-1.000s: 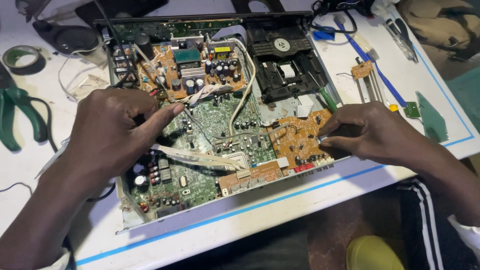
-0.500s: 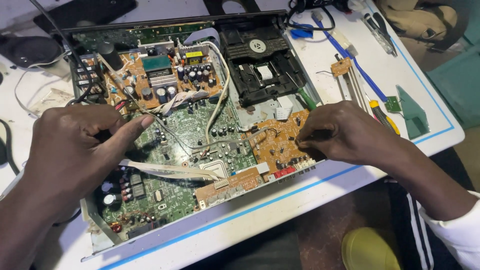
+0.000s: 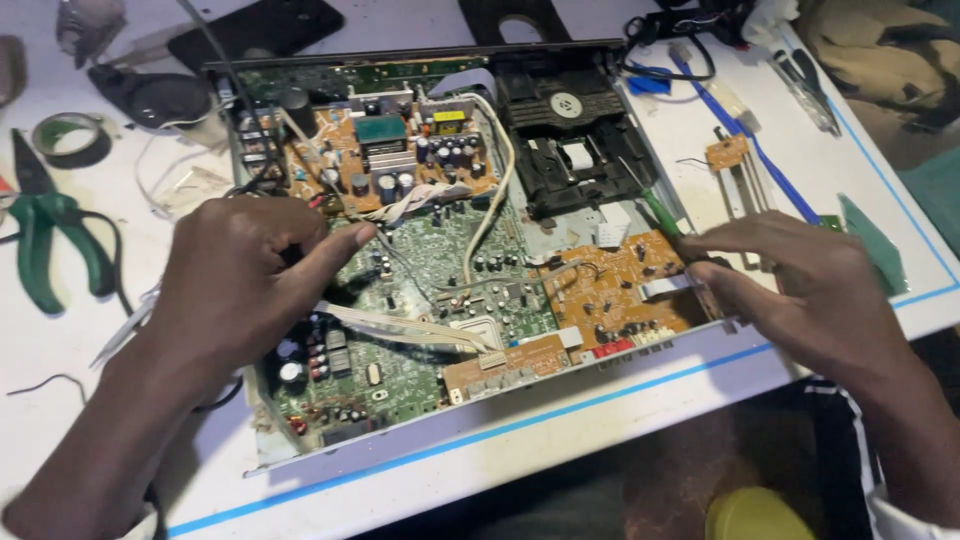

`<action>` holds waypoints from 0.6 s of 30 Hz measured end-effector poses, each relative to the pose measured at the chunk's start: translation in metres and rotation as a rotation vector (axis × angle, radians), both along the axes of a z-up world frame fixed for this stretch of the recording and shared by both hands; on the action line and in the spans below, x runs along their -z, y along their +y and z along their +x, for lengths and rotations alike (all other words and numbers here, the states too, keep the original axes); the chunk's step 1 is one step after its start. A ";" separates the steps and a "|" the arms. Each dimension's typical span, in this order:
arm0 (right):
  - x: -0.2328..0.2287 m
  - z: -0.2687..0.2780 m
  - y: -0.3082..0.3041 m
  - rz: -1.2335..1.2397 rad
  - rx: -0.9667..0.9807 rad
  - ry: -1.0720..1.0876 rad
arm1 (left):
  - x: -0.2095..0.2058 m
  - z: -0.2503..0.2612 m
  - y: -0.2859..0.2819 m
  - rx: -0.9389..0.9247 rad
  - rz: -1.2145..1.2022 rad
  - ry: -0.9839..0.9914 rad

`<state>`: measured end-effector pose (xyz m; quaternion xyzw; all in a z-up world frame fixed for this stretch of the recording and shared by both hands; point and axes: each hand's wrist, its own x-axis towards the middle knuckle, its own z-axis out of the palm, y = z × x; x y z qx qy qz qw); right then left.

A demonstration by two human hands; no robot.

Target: Disassembling and repairing internal components of an electronic device using a soldering iron and manual manipulation.

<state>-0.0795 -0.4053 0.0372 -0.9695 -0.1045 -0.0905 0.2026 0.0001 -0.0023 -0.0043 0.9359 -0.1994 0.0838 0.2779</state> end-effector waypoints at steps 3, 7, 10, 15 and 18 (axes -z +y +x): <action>0.043 -0.035 -0.014 0.076 0.026 -0.451 | 0.003 0.004 0.001 0.013 -0.006 -0.036; 0.101 -0.089 0.027 0.339 0.329 -0.569 | 0.007 0.006 0.002 -0.007 0.014 -0.011; 0.109 -0.104 0.059 0.414 0.549 -0.442 | 0.013 0.007 0.004 0.015 0.014 -0.009; 0.107 -0.090 0.041 0.028 0.671 0.132 | 0.008 0.006 0.005 0.134 -0.078 -0.073; 0.311 -0.012 -0.264 -0.141 0.146 1.186 | -0.003 -0.005 0.004 0.270 -0.028 0.021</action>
